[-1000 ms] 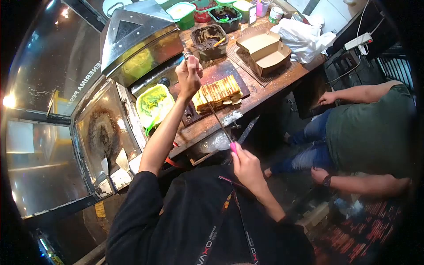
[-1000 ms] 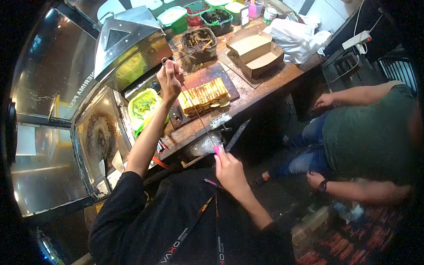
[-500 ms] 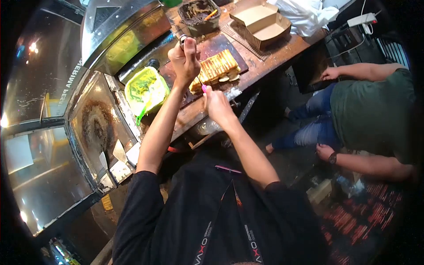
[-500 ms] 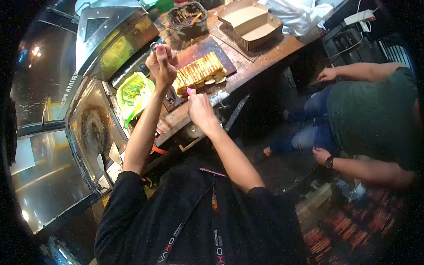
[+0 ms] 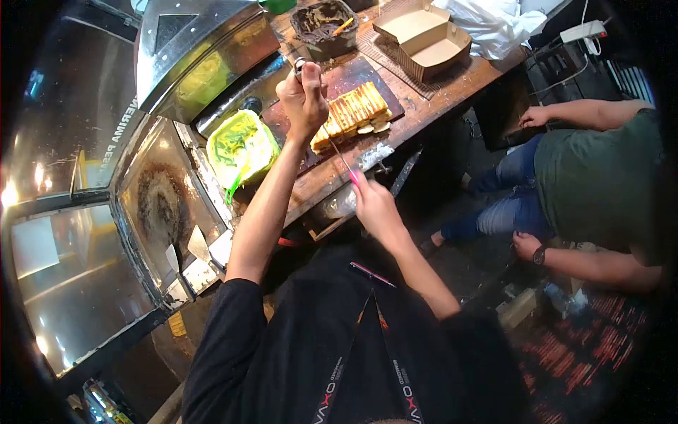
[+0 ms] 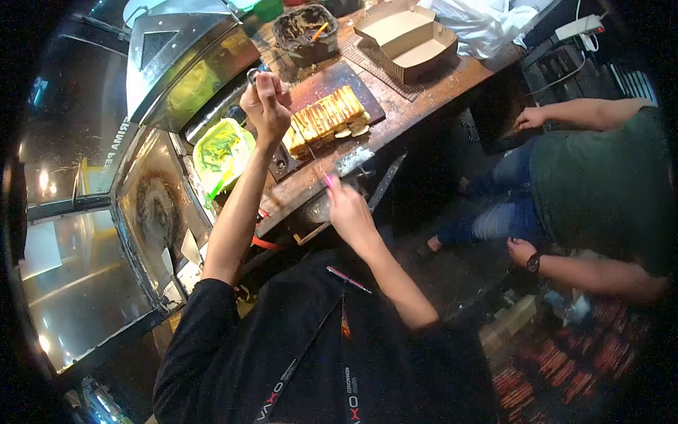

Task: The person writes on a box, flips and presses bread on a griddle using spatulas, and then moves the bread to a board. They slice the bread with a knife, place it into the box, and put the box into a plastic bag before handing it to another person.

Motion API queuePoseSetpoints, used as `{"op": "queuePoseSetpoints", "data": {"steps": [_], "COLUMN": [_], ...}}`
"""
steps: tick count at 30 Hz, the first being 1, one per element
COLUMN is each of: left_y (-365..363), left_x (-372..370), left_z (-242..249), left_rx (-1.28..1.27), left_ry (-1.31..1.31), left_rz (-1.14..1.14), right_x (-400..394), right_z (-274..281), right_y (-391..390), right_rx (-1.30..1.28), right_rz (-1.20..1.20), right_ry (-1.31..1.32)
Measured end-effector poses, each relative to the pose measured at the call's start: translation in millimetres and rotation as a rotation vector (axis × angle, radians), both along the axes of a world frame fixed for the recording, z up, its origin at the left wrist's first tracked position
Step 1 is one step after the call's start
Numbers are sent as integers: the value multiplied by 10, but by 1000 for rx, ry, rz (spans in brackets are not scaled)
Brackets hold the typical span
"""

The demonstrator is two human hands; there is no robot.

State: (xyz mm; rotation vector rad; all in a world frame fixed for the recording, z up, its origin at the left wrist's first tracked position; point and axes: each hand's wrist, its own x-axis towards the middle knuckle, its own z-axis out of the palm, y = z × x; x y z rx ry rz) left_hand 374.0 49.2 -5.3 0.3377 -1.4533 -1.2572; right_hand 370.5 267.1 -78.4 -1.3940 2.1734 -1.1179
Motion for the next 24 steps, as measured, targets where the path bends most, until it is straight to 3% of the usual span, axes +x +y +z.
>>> {"op": "queuePoseSetpoints", "data": {"steps": [3,8,10,16,21,24], "left_y": [9,48,84,125,139,224], "left_x": [47,52,81,92,131,78], "left_z": [4,-7,10,59,59,138], "left_rx": [3,-61,-81,-200,-92,45], "left_ry": [-48,-88,-111,-117,-208,-173], "left_rz": [20,64,49,133,142,206], "right_x": [35,-40,-35,25,-475,-936], "right_z": [-88,-619,-496,-157,488,542], "right_y": [10,-664,-388,1245,1265,939], "right_rx": [66,11,-69,117,104,168], "right_rz": [-20,-26,0,26,-264,-314], "right_ry": [1,49,13,28,-147,-179]}}
